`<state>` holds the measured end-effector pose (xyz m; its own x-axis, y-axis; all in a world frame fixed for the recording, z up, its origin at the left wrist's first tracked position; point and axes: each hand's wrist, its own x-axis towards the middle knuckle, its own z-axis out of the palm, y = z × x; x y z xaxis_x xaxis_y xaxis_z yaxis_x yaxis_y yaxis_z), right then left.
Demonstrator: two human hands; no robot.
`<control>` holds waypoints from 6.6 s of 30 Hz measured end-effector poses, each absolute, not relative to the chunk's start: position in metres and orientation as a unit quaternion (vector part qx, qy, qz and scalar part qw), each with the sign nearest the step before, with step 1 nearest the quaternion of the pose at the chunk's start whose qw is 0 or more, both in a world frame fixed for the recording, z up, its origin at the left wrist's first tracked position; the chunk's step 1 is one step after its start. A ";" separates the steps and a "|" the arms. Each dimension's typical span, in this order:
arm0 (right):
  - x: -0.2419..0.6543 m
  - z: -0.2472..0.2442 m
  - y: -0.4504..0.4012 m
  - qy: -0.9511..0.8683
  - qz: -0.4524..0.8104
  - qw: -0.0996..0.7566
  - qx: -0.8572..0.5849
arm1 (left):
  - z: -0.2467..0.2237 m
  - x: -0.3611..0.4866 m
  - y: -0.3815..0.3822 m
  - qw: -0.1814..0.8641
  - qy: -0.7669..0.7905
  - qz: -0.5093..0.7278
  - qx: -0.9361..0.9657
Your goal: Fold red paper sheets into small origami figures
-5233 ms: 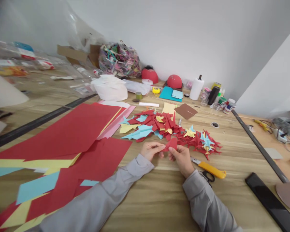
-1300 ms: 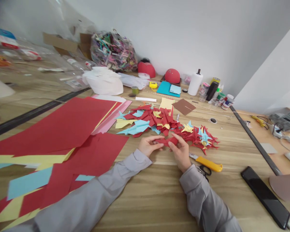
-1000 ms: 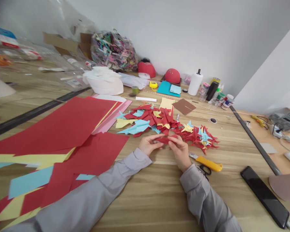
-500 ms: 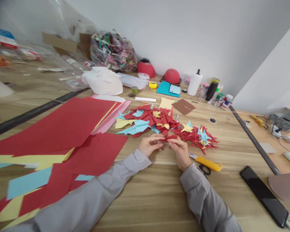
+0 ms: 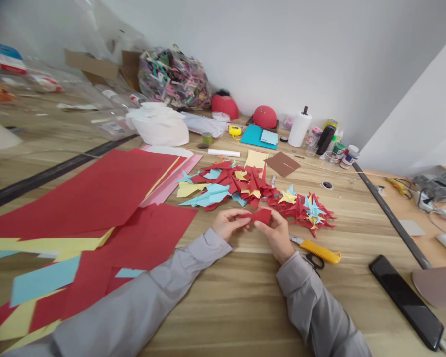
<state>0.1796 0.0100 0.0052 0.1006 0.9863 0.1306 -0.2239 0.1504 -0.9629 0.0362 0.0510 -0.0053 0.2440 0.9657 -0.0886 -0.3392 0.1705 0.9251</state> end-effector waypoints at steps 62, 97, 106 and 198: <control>0.176 0.003 0.010 -0.474 0.469 0.590 -0.455 | 0.004 0.031 0.047 0.602 0.350 0.473 0.540; 0.178 -0.001 0.010 -0.468 0.473 0.588 -0.459 | 0.000 0.031 0.052 0.661 0.347 0.462 0.479; 0.178 0.000 0.011 -0.447 0.467 0.594 -0.479 | -0.001 0.034 0.044 0.593 0.330 0.476 0.559; 0.178 0.002 0.009 -0.474 0.427 0.593 -0.492 | 0.005 0.029 0.056 0.715 0.332 0.433 0.437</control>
<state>0.1778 0.0094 0.0018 0.1865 0.9722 0.1417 -0.0391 0.1515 -0.9877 0.0291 0.0557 0.0046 0.4045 0.9095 -0.0961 -0.3287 0.2427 0.9127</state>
